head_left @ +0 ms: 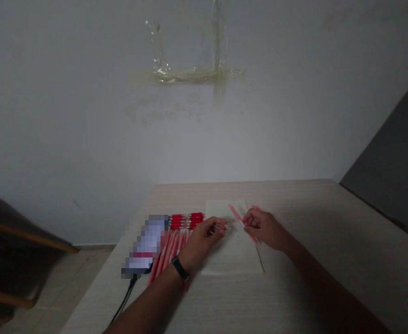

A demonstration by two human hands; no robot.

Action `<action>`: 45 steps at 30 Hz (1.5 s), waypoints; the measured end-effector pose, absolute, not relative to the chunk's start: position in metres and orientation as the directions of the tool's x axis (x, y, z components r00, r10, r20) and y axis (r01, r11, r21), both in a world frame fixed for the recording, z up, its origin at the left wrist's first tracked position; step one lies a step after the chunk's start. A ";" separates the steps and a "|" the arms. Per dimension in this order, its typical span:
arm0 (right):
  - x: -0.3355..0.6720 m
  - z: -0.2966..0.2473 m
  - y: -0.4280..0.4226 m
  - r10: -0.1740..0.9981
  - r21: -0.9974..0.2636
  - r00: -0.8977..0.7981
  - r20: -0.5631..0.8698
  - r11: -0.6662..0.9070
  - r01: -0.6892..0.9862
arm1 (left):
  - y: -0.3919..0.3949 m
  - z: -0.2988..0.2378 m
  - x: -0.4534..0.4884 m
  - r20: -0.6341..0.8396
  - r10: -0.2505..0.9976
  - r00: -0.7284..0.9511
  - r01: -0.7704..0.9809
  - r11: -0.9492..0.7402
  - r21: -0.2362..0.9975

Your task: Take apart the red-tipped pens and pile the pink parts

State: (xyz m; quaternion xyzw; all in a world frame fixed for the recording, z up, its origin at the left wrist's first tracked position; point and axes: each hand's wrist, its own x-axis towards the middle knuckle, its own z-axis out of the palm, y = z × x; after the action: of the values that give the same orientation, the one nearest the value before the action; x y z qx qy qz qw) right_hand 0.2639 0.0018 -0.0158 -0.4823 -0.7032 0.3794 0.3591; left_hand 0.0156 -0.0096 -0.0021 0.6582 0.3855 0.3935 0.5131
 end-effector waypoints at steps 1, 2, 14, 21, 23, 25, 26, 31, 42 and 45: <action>0.273 -0.016 0.006 0.967 -0.855 -0.220 0.127 0.219 0.470 | -0.010 -0.001 0.015 0.126 0.913 0.388 0.122 -0.186 0.975; 0.283 -0.016 0.010 0.982 -0.819 -0.144 0.120 0.180 0.545 | -0.012 0.000 0.015 0.129 0.913 0.386 0.141 -0.196 0.970; 0.334 -0.024 0.027 0.990 -0.381 0.135 -0.025 -0.135 0.915 | -0.015 -0.001 0.014 0.149 0.906 0.397 0.223 -0.252 0.942; 0.332 -0.033 0.028 0.991 -0.382 0.115 -0.068 -0.132 0.915 | -0.018 0.004 0.015 0.135 0.901 0.413 0.255 -0.257 0.932; 0.334 -0.034 0.027 0.990 -0.379 0.121 -0.079 -0.142 0.915 | -0.018 0.003 0.015 0.120 0.902 0.415 0.284 -0.253 0.925; 0.335 -0.033 0.027 0.988 -0.368 0.136 -0.080 -0.156 0.917 | -0.018 0.002 0.014 0.108 0.904 0.414 0.305 -0.250 0.919; 0.336 -0.033 0.027 0.987 -0.362 0.142 -0.079 -0.161 0.918 | -0.017 0.001 0.014 0.108 0.904 0.413 0.310 -0.251 0.917; 0.336 -0.030 0.026 0.987 -0.340 0.140 -0.084 -0.160 0.927 | -0.018 0.000 0.014 0.122 0.901 0.417 0.294 -0.260 0.920; 0.326 -0.021 0.020 0.986 -0.287 0.111 -0.123 -0.142 0.947 | -0.019 0.005 0.014 0.063 0.899 0.433 0.385 -0.248 0.889; 0.321 -0.018 0.016 0.986 -0.268 0.107 -0.126 -0.137 0.953 | -0.019 0.005 0.015 0.067 0.895 0.440 0.383 -0.255 0.888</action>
State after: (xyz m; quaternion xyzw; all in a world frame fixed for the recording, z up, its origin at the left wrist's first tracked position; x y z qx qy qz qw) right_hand 0.3214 0.0159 -0.0181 -0.7414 -0.6540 0.1377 0.0595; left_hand 0.0148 -0.0193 0.0054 0.7332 0.4359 0.2999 0.4272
